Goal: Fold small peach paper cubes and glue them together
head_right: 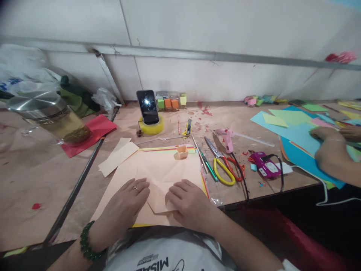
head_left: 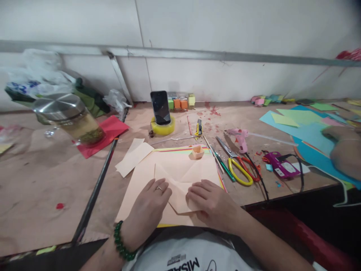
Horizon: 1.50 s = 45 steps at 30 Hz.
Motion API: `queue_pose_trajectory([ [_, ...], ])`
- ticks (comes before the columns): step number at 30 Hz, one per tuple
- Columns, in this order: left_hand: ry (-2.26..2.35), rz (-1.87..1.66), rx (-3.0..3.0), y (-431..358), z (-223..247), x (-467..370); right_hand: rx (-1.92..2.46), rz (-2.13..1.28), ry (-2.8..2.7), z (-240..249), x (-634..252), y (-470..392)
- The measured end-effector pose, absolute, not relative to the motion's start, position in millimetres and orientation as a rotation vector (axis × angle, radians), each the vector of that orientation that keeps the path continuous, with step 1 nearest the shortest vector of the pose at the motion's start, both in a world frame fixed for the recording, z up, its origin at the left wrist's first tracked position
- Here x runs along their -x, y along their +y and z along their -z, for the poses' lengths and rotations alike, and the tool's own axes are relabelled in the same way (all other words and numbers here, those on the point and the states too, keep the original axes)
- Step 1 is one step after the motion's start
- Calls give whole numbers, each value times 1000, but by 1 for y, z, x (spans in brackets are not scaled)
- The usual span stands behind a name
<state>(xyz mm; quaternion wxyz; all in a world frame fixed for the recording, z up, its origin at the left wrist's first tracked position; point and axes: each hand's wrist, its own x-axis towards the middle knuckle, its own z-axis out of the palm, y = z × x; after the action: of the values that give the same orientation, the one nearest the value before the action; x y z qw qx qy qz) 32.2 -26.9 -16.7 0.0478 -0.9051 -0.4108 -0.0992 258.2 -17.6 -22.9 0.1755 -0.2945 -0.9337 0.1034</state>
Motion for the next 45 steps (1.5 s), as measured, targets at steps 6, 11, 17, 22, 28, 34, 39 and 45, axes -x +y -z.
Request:
queue_pose_trajectory([
  [6, -1232, 542, 2875, -46, 13, -37, 672, -379, -2624, 26, -253, -15],
  [11, -1102, 719, 2819, -55, 27, -32, 686, -1070, -2479, 13, -270, 5],
  [17, -1031, 853, 2862, -60, 32, -27, 989, -1142, -2248, 17, -262, 19],
  [22, -1046, 943, 2836, -60, 30, -29, 1134, -902, -2234, 29, -249, 20],
  [28, -1152, 1039, 2785, -59, 30, -31, 1148, -720, -2252, 35, -246, 17],
  [34, -1102, 881, 2770, -60, 34, -29, 1120, -681, -2257, 36, -246, 15],
  [39, -1092, 810, 2802, -60, 35, -30, 1093, -643, -2251, 38, -246, 14],
  [45, -1102, 795, 2810, -60, 34, -31, 1078, -628, -2251, 39, -246, 14],
])
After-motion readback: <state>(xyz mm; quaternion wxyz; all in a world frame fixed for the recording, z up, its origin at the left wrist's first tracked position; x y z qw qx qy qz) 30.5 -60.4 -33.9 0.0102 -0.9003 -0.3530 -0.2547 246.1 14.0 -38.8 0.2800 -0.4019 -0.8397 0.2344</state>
